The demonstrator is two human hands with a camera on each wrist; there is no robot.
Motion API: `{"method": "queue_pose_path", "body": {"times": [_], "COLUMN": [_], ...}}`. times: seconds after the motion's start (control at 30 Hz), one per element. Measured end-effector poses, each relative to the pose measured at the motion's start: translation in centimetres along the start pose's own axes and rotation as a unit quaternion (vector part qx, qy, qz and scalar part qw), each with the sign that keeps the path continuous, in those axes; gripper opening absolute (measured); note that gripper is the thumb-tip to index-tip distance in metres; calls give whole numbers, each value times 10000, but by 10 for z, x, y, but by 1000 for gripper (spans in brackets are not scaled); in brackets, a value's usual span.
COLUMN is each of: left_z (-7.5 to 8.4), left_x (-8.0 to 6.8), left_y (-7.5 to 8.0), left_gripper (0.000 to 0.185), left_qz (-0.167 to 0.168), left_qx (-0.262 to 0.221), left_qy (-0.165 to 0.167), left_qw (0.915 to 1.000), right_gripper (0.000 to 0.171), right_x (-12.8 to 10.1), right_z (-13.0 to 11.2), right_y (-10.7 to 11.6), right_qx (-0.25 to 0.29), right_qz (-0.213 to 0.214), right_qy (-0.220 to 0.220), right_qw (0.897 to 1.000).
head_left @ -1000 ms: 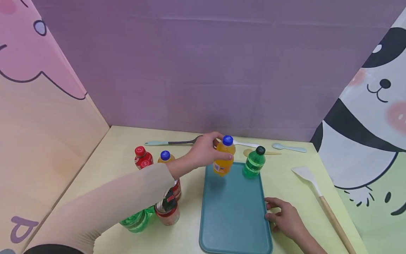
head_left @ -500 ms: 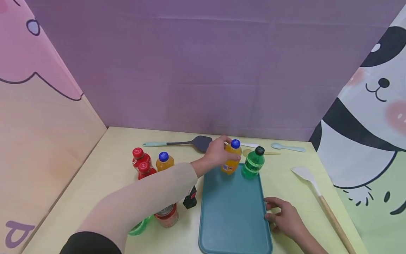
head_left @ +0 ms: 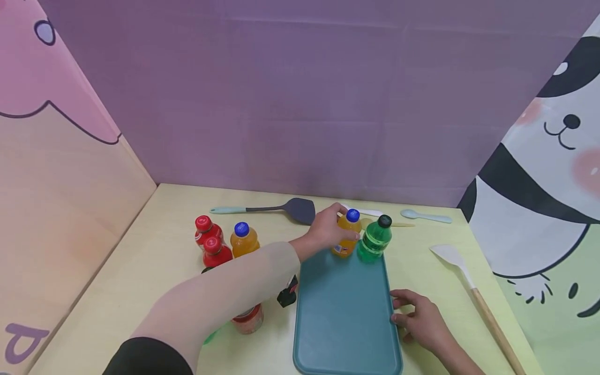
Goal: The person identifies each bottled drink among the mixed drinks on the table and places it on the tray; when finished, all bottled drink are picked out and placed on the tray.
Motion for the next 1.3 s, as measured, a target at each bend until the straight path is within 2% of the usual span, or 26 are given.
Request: {"method": "queue_pose_path", "body": {"times": [0.47,0.57,0.7,0.8,0.9,1.0,1.17,1.3], "left_z": [6,6,5,4,5,10,17,14], "left_x": [-7,-8,-9,-14,-21,-30,-55,-75], "left_y": [-2,0,10,23,41,63,106,138], "left_gripper": [58,62,79,89,88,81,72,70], "left_qz": [-23,-226,-800,-1171,-1228,-1070,-691,-348], "left_qx": [92,128,265,417,498,540,687,817], "left_qy": [-182,-232,-347,-413,-456,-619,-1174,-1429], "left_qw": [9998,9994,9958,9914,9901,9909,9883,9857], "right_gripper": [54,54,54,54,53,53,53,52], "right_x": [0,0,0,-1,-1,-1,-1,-1], "right_z": [0,0,0,-2,-3,-3,0,0], "right_y": [1,0,0,-1,-1,-1,-1,-1], "right_qx": [-46,-46,-46,-51,-68,-97,-105,-54], "right_qz": [9,4,2,11,7,33,77,25], "right_qy": [34,13,34,52,35,28,3,54], "right_qw": [10000,10000,10000,10000,10000,9999,9999,10000]}}
Point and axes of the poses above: each hand's wrist, its own x-axis towards the middle knuckle, its own y-axis out of the back of the hand, z = x × y, the point moved 3 cm from there along x, towards the middle knuckle, and after that the axes turned 11 degrees about x, right-handed, at the moved point
